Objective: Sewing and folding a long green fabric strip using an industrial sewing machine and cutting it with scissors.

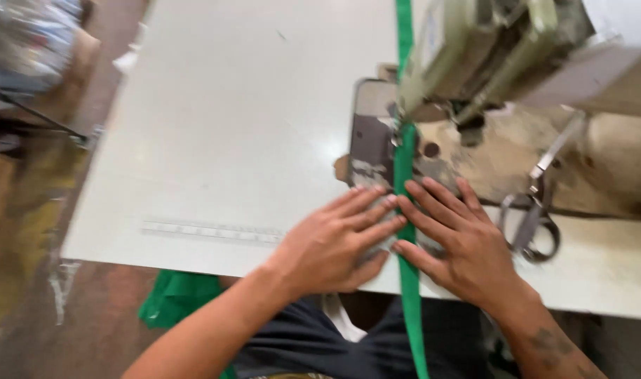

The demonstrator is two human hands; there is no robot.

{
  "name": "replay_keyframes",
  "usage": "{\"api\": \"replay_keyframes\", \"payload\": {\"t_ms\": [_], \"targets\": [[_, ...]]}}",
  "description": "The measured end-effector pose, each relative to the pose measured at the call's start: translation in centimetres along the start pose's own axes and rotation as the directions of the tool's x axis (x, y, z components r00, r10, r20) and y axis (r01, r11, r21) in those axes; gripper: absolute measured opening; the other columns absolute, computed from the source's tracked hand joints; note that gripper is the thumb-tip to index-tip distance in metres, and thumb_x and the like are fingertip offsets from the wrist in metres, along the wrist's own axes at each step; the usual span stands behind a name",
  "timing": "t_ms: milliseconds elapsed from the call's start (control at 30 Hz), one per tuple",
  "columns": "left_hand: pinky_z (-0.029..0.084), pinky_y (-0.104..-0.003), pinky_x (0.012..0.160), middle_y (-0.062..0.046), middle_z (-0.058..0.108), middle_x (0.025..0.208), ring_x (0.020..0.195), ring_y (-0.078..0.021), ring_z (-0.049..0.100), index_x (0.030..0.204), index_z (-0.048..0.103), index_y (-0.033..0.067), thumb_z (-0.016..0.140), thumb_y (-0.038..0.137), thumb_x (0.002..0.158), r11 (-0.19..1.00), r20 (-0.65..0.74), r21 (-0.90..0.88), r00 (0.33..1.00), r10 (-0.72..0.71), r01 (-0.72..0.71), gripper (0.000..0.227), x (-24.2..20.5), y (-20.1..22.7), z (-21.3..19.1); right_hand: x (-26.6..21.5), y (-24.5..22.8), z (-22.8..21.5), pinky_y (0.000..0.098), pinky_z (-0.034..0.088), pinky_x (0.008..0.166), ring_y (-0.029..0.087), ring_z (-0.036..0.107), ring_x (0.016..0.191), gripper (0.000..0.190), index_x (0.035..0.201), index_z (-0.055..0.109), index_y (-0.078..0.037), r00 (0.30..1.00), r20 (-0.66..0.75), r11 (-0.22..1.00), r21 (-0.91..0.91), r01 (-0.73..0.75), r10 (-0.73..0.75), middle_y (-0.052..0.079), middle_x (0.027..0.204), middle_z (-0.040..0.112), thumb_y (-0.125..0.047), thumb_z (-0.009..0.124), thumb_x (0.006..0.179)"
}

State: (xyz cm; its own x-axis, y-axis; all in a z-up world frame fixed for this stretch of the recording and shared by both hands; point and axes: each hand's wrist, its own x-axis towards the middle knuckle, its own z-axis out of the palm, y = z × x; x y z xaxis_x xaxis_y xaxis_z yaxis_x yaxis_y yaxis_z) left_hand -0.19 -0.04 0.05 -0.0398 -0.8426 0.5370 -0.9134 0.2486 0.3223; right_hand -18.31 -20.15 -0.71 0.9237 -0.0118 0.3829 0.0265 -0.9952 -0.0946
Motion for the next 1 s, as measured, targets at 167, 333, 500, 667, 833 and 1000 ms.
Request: {"api": "replay_keyframes", "payload": {"t_ms": [167,333,500,667,833,1000], "targets": [[0.039,-0.052,0.132,-0.025,0.064,0.155,0.153,-0.0412,0.052,0.150,0.066,0.0004,0.060,0.031,0.111,0.999,0.049,0.043,0.999,-0.022,0.020,0.050,0.12,0.03,-0.08,-0.13,0.03,-0.04,0.0543,0.023,0.143,0.025,0.038,0.168,0.078,0.172,0.040,-0.026,1.000,0.026,0.997,0.080,0.008,-0.010,-0.002,0.179,0.039,-0.046,0.077,0.107],[0.039,-0.052,0.132,-0.025,0.062,0.157,0.153,-0.0413,0.052,0.151,0.065,0.0013,0.060,0.032,0.111,0.999,0.060,0.038,0.998,-0.032,0.030,0.051,0.07,0.00,-0.08,-0.17,0.13,-0.07,0.0565,0.023,0.142,0.027,0.039,0.168,0.078,0.172,0.040,-0.025,0.999,0.043,0.996,0.086,0.013,-0.017,0.000,0.179,0.040,-0.047,0.077,0.107],[0.040,-0.053,0.131,-0.025,0.064,0.155,0.153,-0.0420,0.052,0.149,0.067,0.0019,0.060,0.031,0.111,0.999,0.039,0.037,0.999,-0.030,0.028,0.049,0.01,-0.07,-0.05,-0.11,0.16,-0.10,0.0552,0.023,0.142,0.027,0.040,0.167,0.077,0.171,0.041,-0.025,0.999,0.043,0.997,0.074,0.019,-0.022,0.001,0.178,0.041,-0.046,0.077,0.107],[0.040,-0.053,0.130,-0.026,0.063,0.156,0.153,-0.0422,0.053,0.149,0.067,0.0018,0.060,0.032,0.111,0.999,0.044,0.041,0.999,-0.024,0.023,0.048,0.04,-0.08,-0.06,-0.16,0.18,-0.15,0.0578,0.023,0.143,0.027,0.036,0.169,0.077,0.173,0.038,-0.025,0.998,0.063,0.997,0.075,0.016,-0.021,0.000,0.180,0.036,-0.048,0.074,0.108],[0.042,-0.054,0.129,-0.025,0.064,0.155,0.151,-0.0429,0.055,0.145,0.070,0.0049,0.062,0.032,0.110,0.998,0.027,0.055,1.000,-0.007,0.006,0.044,-0.04,-0.17,0.04,-0.19,0.24,-0.10,0.0573,0.023,0.142,0.027,0.036,0.169,0.078,0.173,0.037,-0.026,0.997,0.071,0.998,0.055,0.020,-0.024,-0.001,0.180,0.037,-0.047,0.075,0.108],[0.042,-0.054,0.129,-0.025,0.064,0.154,0.150,-0.0439,0.055,0.144,0.071,0.0060,0.063,0.030,0.110,0.998,0.019,0.055,1.000,0.006,-0.007,0.043,-0.07,-0.18,-0.04,-0.21,0.05,-0.20,0.0573,0.022,0.143,0.027,0.035,0.169,0.075,0.173,0.039,-0.024,0.998,0.063,0.998,0.064,0.024,-0.028,-0.001,0.180,0.037,-0.044,0.074,0.110]]}}
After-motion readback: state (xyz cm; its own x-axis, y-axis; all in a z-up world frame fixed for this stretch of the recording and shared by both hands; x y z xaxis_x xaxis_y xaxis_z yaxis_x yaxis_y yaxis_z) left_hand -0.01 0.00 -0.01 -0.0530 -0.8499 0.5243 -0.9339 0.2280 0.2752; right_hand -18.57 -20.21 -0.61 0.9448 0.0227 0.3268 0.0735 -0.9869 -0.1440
